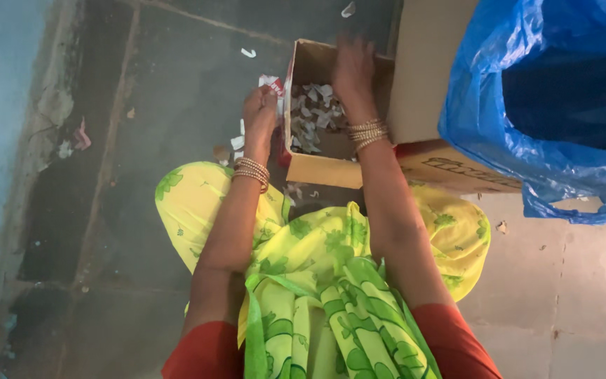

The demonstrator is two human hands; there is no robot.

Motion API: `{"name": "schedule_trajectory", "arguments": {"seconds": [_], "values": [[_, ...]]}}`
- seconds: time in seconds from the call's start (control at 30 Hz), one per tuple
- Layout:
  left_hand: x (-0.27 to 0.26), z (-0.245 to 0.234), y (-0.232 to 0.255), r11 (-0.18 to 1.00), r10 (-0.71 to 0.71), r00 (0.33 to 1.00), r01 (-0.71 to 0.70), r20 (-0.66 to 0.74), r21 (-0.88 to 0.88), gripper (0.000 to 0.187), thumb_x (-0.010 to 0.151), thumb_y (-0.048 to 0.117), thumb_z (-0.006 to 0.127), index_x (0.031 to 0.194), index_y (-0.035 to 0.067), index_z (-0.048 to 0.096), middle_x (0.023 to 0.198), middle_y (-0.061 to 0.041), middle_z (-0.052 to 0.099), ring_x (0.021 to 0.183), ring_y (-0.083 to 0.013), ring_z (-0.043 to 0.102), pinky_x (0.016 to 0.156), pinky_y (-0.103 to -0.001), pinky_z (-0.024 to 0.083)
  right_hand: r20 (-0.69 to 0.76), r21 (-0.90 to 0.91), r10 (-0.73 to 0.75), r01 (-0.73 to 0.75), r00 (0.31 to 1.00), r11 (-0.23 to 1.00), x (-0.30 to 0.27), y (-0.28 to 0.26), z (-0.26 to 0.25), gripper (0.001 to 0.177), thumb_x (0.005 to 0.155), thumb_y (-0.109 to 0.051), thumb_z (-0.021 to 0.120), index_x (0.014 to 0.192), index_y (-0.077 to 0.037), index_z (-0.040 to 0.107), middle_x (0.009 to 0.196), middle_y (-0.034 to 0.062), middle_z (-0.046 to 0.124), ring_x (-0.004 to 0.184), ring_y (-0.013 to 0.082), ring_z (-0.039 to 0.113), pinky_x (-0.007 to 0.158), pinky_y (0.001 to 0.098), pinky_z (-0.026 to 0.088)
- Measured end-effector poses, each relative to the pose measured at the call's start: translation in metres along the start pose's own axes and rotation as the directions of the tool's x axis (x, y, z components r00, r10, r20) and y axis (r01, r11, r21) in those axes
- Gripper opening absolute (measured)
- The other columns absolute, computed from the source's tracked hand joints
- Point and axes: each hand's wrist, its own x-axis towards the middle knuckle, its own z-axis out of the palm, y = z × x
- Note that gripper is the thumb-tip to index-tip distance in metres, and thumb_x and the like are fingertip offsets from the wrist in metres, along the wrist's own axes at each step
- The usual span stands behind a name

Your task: The person sits on the floor and transfers small white paper scraps from a cardboard box into a blue plastic bag. The person repeatedly picks up handfuls of scraps and places them into the bag.

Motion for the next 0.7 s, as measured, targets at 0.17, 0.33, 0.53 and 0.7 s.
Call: {"name": "schedule_trajectory", "arguments": {"seconds": [0.17,0.33,0.53,0.7], "values": [[0.005,0.003,-0.002,0.998,0.038,0.999,-0.039,0.009,0.059,0.040,0.099,0.024,0.057,0.125,-0.005,0.063,0.120,-0.017,0.069,0.111,-0.0250,0.066,0.098,-0.035,0.050,-0.156,0.361,-0.044,0.098,0.987,0.928,-0.004,0.040,0.026,0.035,0.090,0.000,0.064,0.123,-0.009,0.070,0.123,0.0168,0.068,0.118,0.0369,0.062,0.103,0.0481,0.051],[0.007,0.001,-0.010,0.998,0.016,1.000,-0.016,-0.011,0.053,0.039,0.097,0.023,0.057,0.124,-0.005,0.064,0.120,-0.018,0.069,0.111,-0.0264,0.066,0.098,-0.037,0.049,0.080,0.889,0.187,-0.155,0.979,0.432,0.019,0.011,-0.040,0.019,0.098,-0.003,0.068,0.115,-0.007,0.076,0.107,0.0113,0.076,0.089,0.0175,0.071,0.075,0.0339,0.064],[0.012,-0.002,-0.022,0.985,0.101,0.993,-0.092,-0.054,0.143,0.036,0.096,0.022,0.057,0.119,-0.004,0.067,0.120,-0.020,0.070,0.112,-0.0317,0.066,0.100,-0.040,0.049,-0.608,0.549,-0.043,0.458,0.793,0.699,-0.072,-0.038,-0.217,0.022,0.109,0.012,0.064,0.128,0.002,0.065,0.127,0.0135,0.071,0.115,0.0258,0.075,0.092,0.0355,0.068],[0.015,-0.001,-0.025,0.974,0.125,0.989,-0.107,-0.083,0.198,0.035,0.098,0.021,0.055,0.119,-0.003,0.067,0.118,-0.021,0.070,0.111,-0.0333,0.066,0.099,-0.040,0.049,-0.809,0.347,0.242,0.104,0.536,0.932,-0.102,0.010,-0.315,0.016,0.110,-0.004,0.056,0.113,0.007,0.067,0.100,0.0162,0.075,0.084,0.0286,0.070,0.073,0.0371,0.060]]}}
